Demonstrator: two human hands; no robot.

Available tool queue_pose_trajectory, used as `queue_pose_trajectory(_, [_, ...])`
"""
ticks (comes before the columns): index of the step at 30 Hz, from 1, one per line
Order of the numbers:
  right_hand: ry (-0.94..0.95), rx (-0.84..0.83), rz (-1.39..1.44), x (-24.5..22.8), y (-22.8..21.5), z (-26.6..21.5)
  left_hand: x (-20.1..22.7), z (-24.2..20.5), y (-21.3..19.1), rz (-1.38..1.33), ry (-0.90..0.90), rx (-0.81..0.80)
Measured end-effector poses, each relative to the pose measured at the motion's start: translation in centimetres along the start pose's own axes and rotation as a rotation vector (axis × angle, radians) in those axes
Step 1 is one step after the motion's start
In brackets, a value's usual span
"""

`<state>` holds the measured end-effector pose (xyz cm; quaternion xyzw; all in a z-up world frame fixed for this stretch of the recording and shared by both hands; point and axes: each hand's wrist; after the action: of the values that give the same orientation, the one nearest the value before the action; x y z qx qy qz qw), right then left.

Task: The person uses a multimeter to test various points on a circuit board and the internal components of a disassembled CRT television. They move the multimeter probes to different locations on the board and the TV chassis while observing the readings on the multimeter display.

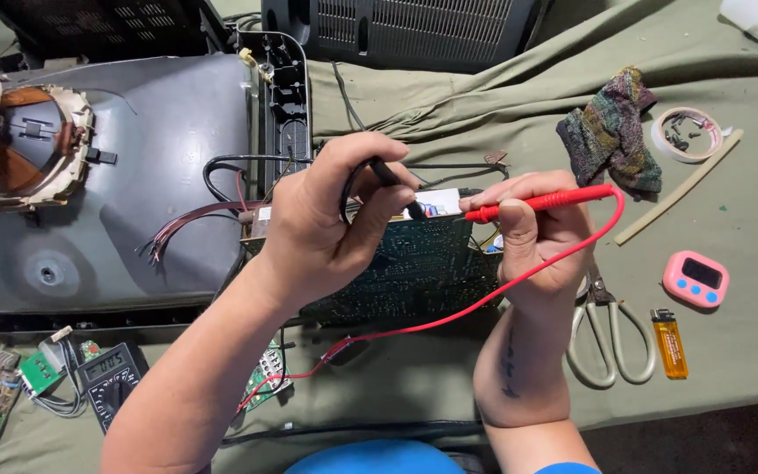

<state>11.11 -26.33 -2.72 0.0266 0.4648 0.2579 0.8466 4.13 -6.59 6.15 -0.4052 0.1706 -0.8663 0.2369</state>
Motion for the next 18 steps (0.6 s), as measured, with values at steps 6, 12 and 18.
queue_pose_trajectory(6, [-0.005, -0.005, -0.013, -0.1, -0.1, 0.0, 0.2, -0.3, 0.5, 0.085, 0.080, 0.018])
queue_pose_trajectory(12, [-0.014, -0.002, -0.033, -0.3, -0.1, 0.0, -0.9, -0.8, 1.1, 0.037, 0.041, 0.012])
queue_pose_trajectory(18, [-0.077, -0.003, -0.159, -0.6, 0.5, 0.3, -1.1, -0.9, 1.3, 0.040, 0.062, 0.028])
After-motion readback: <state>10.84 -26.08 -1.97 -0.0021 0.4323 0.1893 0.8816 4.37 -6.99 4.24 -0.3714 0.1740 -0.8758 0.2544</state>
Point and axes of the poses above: each hand's wrist, its own z-axis towards the middle knuckle, its own y-axis out of the palm, x = y × z, and after that the axes turned 2 degrees about z, right-handed
